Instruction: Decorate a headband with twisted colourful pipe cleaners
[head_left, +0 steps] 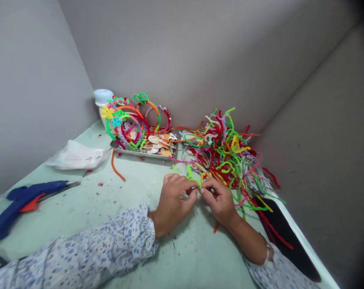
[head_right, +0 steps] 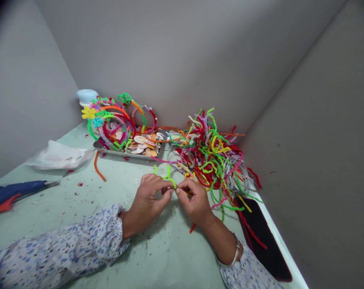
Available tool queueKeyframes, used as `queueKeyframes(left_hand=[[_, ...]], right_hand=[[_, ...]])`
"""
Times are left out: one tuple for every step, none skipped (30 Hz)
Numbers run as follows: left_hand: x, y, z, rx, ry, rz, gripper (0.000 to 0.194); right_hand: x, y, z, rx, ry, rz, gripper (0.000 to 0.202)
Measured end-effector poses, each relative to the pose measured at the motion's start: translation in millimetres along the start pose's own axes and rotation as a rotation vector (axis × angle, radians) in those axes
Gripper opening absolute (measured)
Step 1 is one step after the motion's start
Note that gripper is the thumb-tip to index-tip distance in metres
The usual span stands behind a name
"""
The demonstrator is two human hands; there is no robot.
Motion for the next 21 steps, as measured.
queueKeyframes(left_hand=[[-2,0,0.6,-0.002,0.02,-0.023,0.012],[-4,0,1.5,-0.008,0.049,-0.045,0.013],[-6,0,2.9,-0.02,0.088,-0.067,0.014],[-7,0,4.4,-0.033,0.136,-0.088,0.015],[-9,0,5.8,-0.044,0.186,-0.108,0.016],[-11,0,7.1,-0.054,0.232,-0.125,0.017],[-12,1,7.9,-0.059,0.267,-0.139,0.017],[-13,1,8.2,-0.059,0.288,-0.147,0.018],[-13,1,8.2,-0.056,0.298,-0.146,0.018],[-12,1,7.7,-0.05,0.3,-0.14,0.018],[-12,1,7.3,-0.048,0.299,-0.131,0.018],[-11,1,6.9,-0.047,0.298,-0.12,0.018],[-11,1,6.8,-0.049,0.295,-0.11,0.018],[-11,1,7.0,-0.054,0.295,-0.1,0.018],[-11,0,7.4,-0.06,0.295,-0.093,0.018],[-11,0,8.1,-0.07,0.297,-0.091,0.018],[-12,0,9.2,-0.079,0.304,-0.097,0.017],[-14,-1,10.3,-0.086,0.317,-0.116,0.017],[-17,-1,12.0,-0.097,0.339,-0.149,0.016],[-21,0,14.3,-0.11,0.367,-0.194,0.016],[-25,0,16.9,-0.124,0.398,-0.245,0.016]], right_hand=[[0,0,0,0.0,0.001,-0.001,0.009],[0,0,0,-0.001,0.002,-0.002,0.009],[1,0,0,-0.001,0.004,-0.002,0.01],[1,0,0,-0.001,0.007,-0.002,0.01],[1,1,0,-0.002,0.01,-0.001,0.01],[2,1,1,-0.005,0.011,0.002,0.01],[2,1,1,-0.01,0.011,0.005,0.01],[2,1,2,-0.015,0.008,0.007,0.009],[1,1,2,-0.017,0.004,0.005,0.009],[1,1,2,-0.019,-0.001,0.002,0.009],[0,1,3,-0.02,-0.006,-0.003,0.009],[-2,0,3,-0.02,-0.009,-0.008,0.009],[-3,0,3,-0.02,-0.01,-0.013,0.009],[-4,0,3,-0.019,-0.01,-0.017,0.009],[-4,-1,3,-0.018,-0.007,-0.02,0.01],[-4,-1,3,-0.016,-0.002,-0.021,0.01],[-4,0,2,-0.015,0.005,-0.02,0.01],[-3,0,2,-0.015,0.012,-0.02,0.009],[-2,1,2,-0.016,0.02,-0.02,0.009],[-2,1,2,-0.015,0.028,-0.023,0.009],[-1,1,1,-0.011,0.035,-0.025,0.009]])
Point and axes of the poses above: each hand's wrist, its own y-axis away from the middle knuckle, its own z-axis out of the palm, x = y × z, the point moved 9 cm from there along -y, towards the middle knuckle, and after that the axes turned 9 degrees about -z, right-handed, at the moved point
